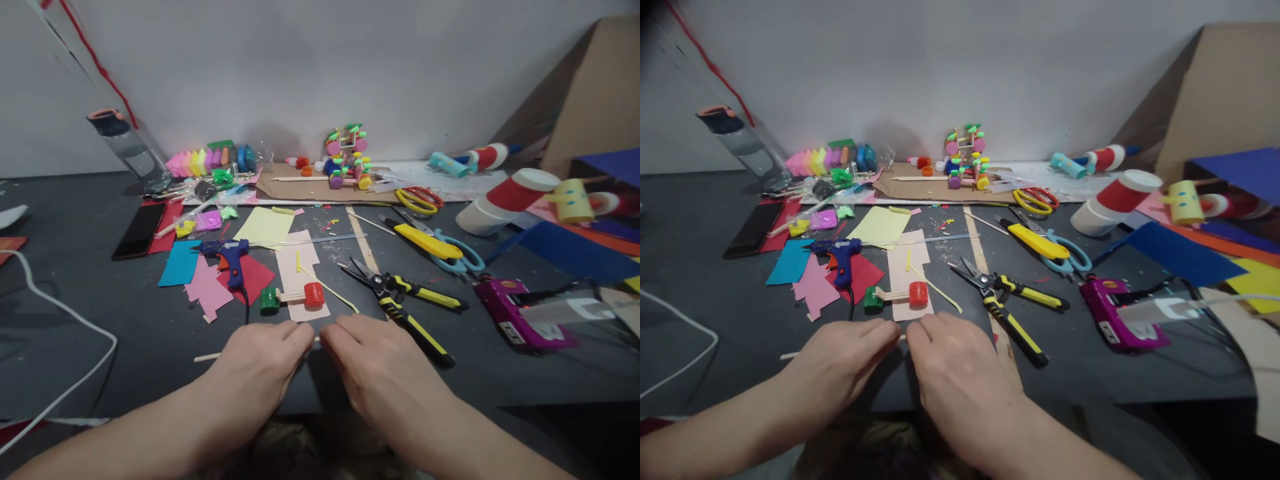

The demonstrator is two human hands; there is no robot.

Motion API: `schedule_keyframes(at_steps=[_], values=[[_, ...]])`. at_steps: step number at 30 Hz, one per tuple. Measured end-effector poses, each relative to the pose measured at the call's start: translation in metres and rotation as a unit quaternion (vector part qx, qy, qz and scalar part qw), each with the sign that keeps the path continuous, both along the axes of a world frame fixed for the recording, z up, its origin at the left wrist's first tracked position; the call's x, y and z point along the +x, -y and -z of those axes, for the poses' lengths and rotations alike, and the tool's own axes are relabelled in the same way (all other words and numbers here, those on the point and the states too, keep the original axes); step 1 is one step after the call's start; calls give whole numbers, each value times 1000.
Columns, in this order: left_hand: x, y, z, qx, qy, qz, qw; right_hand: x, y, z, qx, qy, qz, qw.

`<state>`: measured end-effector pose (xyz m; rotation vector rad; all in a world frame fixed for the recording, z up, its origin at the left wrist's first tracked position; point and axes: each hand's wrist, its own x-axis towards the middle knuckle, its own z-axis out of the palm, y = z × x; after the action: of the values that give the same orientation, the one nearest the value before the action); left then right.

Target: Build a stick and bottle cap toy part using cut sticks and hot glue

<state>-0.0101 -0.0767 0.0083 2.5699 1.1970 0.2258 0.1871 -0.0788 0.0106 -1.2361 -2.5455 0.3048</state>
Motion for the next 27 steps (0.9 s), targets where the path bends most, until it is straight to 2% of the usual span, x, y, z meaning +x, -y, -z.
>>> schedule_keyframes(at_steps=[3, 7, 9, 11, 12, 13, 16, 18, 20, 21, 23, 25, 26, 27], values=[[4, 3, 7, -38, -19, -16, 999, 2, 1, 7, -6, -1, 29, 1000], [6, 8, 10, -83, -4, -37, 996, 15, -9, 5, -50, -41, 78, 995], [6, 9, 8, -105, 31, -55, 992, 23, -14, 3, -93, -90, 90, 988], [7, 8, 3, -163, 110, -88, 976, 30, -16, 1, -139, -159, 95, 973], [9, 8, 1, -212, 172, -108, 956, 32, -17, 1, -158, -201, 97, 962], [12, 7, -2, -269, 243, -129, 923, 34, -16, 1, -171, -241, 99, 950], [23, 3, -9, -404, 421, -156, 797, 29, -12, 2, -189, -367, 105, 905], [32, 0, -11, -447, 495, -147, 731, 20, -8, 4, -229, -485, 98, 838], [40, -4, -11, -474, 547, -133, 677, 9, -6, 5, -265, -585, 80, 762], [43, -5, -11, -487, 566, -128, 653, 4, -5, 6, -272, -610, 70, 741], [45, -7, -9, -508, 591, -124, 615, -2, -5, 6, -264, -610, 60, 745], [45, -9, -9, -513, 598, -125, 603, 2, -7, 6, -260, -591, 61, 761], [43, -10, -9, -511, 598, -126, 604, 8, -8, 6, -243, -564, 69, 786], [41, -11, -9, -508, 600, -126, 605, 17, -11, 8, -210, -511, 83, 829]])
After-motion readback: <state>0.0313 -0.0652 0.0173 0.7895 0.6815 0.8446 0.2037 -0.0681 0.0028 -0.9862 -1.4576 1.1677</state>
